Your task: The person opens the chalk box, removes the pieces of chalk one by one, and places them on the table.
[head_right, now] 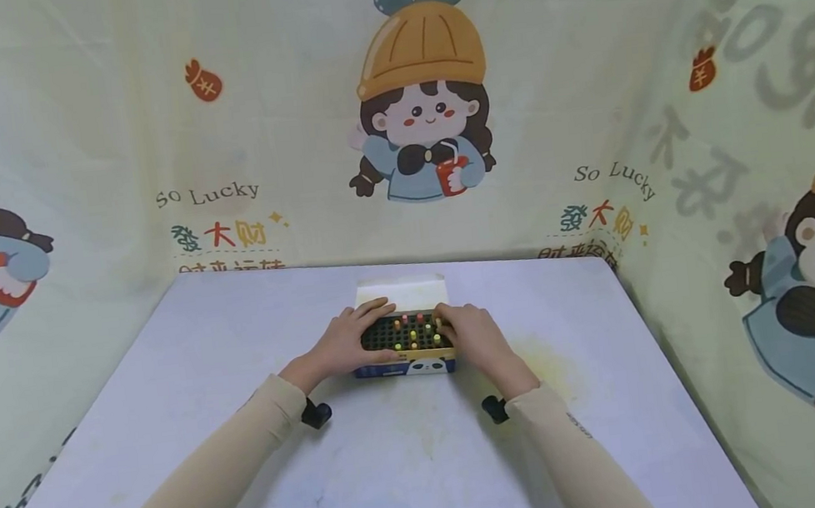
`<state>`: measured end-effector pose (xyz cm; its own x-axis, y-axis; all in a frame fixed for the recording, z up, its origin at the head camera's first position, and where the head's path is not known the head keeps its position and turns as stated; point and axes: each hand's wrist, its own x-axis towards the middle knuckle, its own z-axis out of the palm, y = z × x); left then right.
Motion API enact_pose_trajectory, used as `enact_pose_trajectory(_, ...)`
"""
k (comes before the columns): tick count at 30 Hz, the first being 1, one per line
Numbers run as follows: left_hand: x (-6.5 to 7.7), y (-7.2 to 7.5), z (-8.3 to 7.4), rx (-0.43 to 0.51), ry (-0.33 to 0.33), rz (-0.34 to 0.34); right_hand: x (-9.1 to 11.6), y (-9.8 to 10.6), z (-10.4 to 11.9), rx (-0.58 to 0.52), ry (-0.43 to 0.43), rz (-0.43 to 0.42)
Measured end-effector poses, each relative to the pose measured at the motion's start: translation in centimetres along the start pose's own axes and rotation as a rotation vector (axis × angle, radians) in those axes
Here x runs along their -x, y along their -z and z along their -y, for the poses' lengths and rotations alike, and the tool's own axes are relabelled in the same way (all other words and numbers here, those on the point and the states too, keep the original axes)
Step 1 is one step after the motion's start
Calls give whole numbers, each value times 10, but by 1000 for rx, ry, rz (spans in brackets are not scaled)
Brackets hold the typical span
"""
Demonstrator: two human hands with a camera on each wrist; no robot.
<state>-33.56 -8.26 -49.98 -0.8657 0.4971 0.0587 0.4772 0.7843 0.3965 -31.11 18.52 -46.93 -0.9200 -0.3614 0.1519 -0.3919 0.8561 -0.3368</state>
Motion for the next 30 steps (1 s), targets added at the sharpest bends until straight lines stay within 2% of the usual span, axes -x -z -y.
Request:
enact_pose_trajectory(14,1,0,-3,24,2,-9,0,0,-4,57,35,-18)
enact_pose_trajectory(19,1,1,-3,23,-5,-6,0,-1,-6,8,41,-19)
enact_pose_trajectory(25,1,1,-2,24,-6,-6,0,2,-6,-71,25,33)
enact_pose_trajectory(30,1,2,-2,26,-2,-14,-1,6,-5,-66,50,46)
